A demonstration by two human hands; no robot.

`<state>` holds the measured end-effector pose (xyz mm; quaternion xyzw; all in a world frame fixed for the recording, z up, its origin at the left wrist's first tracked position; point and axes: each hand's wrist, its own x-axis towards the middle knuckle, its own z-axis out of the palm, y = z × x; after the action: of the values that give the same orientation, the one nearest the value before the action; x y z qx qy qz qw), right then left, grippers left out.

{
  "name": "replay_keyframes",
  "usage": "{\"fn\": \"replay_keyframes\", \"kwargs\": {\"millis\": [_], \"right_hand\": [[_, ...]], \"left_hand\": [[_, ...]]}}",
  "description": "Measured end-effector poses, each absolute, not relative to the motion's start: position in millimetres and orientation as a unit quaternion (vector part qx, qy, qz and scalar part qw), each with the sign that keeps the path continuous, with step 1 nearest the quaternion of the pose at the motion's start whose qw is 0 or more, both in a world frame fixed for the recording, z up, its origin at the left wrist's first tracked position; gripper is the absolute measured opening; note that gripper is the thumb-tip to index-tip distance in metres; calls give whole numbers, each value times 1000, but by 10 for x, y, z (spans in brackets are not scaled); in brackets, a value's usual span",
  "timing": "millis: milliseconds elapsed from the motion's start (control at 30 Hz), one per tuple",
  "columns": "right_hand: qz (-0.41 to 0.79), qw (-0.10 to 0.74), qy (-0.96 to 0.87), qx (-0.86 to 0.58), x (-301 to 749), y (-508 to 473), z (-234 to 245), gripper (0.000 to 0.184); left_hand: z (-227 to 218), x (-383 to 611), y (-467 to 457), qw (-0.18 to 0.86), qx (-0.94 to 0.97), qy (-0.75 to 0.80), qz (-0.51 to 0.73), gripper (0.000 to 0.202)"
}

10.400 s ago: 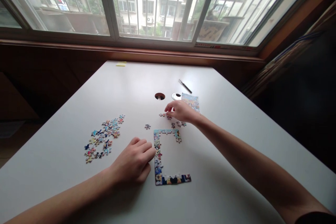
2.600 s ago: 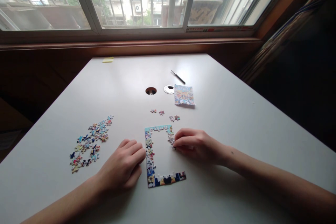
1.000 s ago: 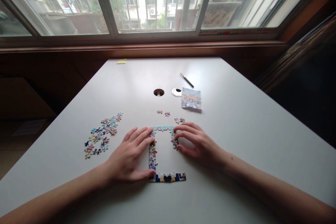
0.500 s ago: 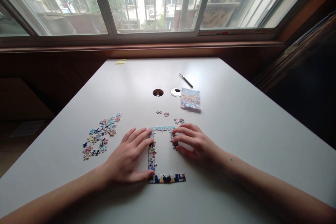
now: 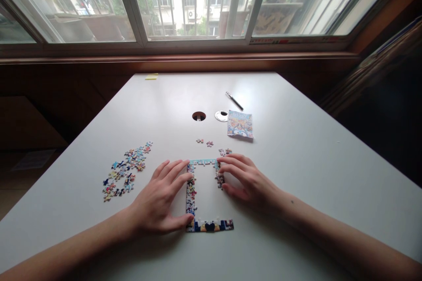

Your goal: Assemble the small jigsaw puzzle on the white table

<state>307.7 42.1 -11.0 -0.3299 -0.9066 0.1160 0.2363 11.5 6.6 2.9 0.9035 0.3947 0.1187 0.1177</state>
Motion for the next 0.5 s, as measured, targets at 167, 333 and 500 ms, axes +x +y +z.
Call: {"fn": "replay_keyframes", "kwargs": {"millis": [167,333,500], "right_hand": [[123,223,-907,-337,3072,423,-128,20],[120,221,-907,-339,3073,428,-135,23],[117,222,-906,-340,3071,426,-132,23]], "left_hand": [[34,120,64,121,903,394,117,70],[51,120,69,123,905,394,99,70],[56,121,68,123,904,396,105,68]]}}
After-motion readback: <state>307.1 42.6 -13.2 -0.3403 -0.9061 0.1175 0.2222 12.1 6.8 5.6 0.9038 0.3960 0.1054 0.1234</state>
